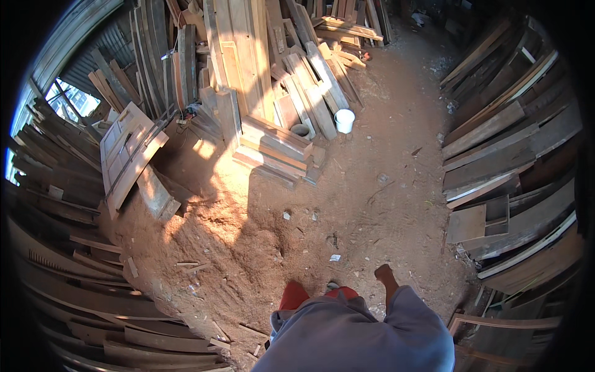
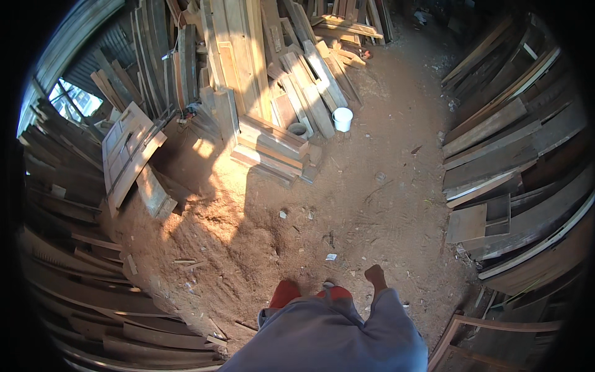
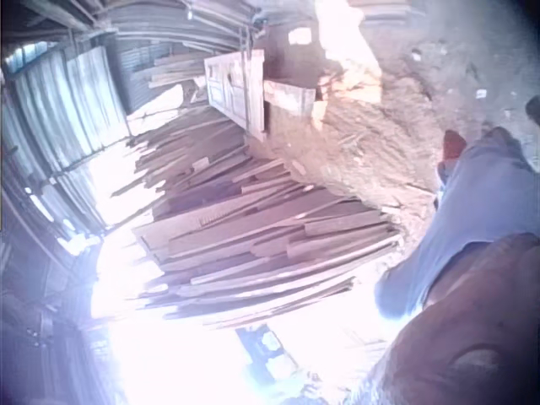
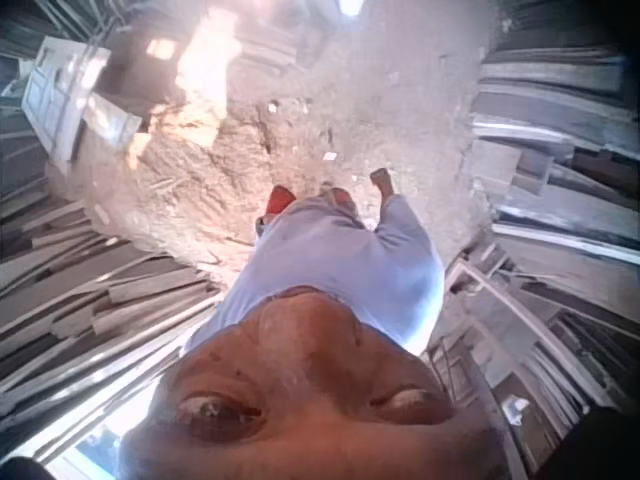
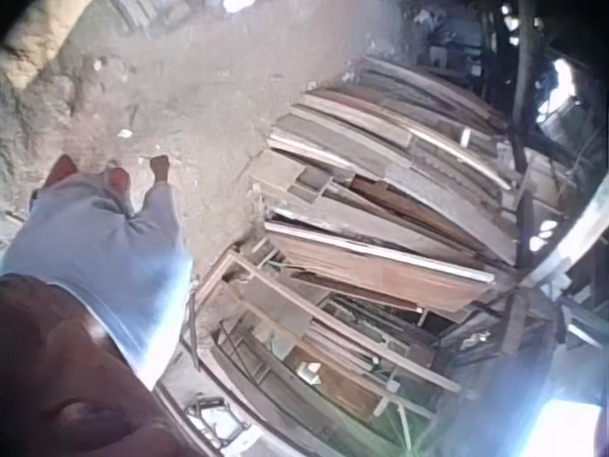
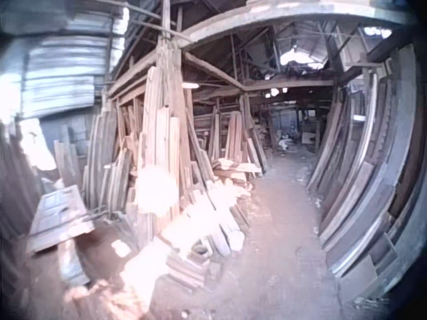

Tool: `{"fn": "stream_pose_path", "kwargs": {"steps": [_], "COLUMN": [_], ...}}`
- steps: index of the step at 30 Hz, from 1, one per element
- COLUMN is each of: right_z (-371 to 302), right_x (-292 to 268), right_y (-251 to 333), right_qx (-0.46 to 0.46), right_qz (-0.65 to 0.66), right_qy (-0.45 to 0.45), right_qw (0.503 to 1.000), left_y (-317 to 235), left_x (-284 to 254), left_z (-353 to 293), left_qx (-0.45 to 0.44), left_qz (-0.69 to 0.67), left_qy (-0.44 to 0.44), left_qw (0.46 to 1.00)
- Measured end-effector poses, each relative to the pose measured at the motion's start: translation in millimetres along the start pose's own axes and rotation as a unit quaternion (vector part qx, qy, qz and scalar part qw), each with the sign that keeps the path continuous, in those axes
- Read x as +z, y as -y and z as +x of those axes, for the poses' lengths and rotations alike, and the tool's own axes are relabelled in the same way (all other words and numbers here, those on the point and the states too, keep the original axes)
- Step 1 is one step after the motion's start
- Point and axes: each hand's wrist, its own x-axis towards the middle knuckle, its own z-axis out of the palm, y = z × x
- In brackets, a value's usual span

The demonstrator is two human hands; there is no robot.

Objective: The person works on a wooden door in a cluttered workshop, using a chisel and mallet to carve details. They move around the workspace, pick up tools, and adjust the door's position while continuing to shape the wood.

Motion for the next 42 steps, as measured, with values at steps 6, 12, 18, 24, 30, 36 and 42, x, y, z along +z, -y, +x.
{"fn": "stream_pose_path", "kwargs": {"steps": [6, 12, 18, 24, 30, 36, 42], "right_z": [4.5, 17.5, 18.5, 43.1, 112.6, 123.6, 119.7], "right_x": [15.3, -32.6, -88.5, -98.4, -56.1, -159.6, -258.6], "right_y": [18.9, 82.0, 124.2, 128.3, 66.1, 34.2, -15.8], "right_qx": [-0.065, -0.107, 0.095, 0.087, 0.065, -0.042, -0.037], "right_qz": [-0.166, -0.159, 0.277, 0.178, 0.048, -0.013, 0.136], "right_qy": [-0.062, -0.095, -0.125, -0.028, -0.035, -0.054, -0.12], "right_qw": [0.982, 0.977, 0.948, 0.98, 0.996, 0.998, 0.983], "left_y": [-33.7, -56.5, -77.0, -95.5, -124.0, -158.9, -212.6], "left_x": [-33.2, -79.3, -117.6, -132.8, -119.1, -83.5, -35.3], "left_z": [45.7, 104.6, 155.3, 171.4, 181.3, 184.8, 183.5], "left_qx": [0.028, 0.052, 0.071, 0.06, 0.045, 0.01, 0.0], "left_qz": [0.038, 0.081, 0.124, 0.121, 0.101, 0.086, 0.064], "left_qy": [0.057, 0.098, 0.128, 0.115, 0.105, 0.074, 0.04], "left_qw": [0.997, 0.991, 0.981, 0.984, 0.988, 0.993, 0.997]}}
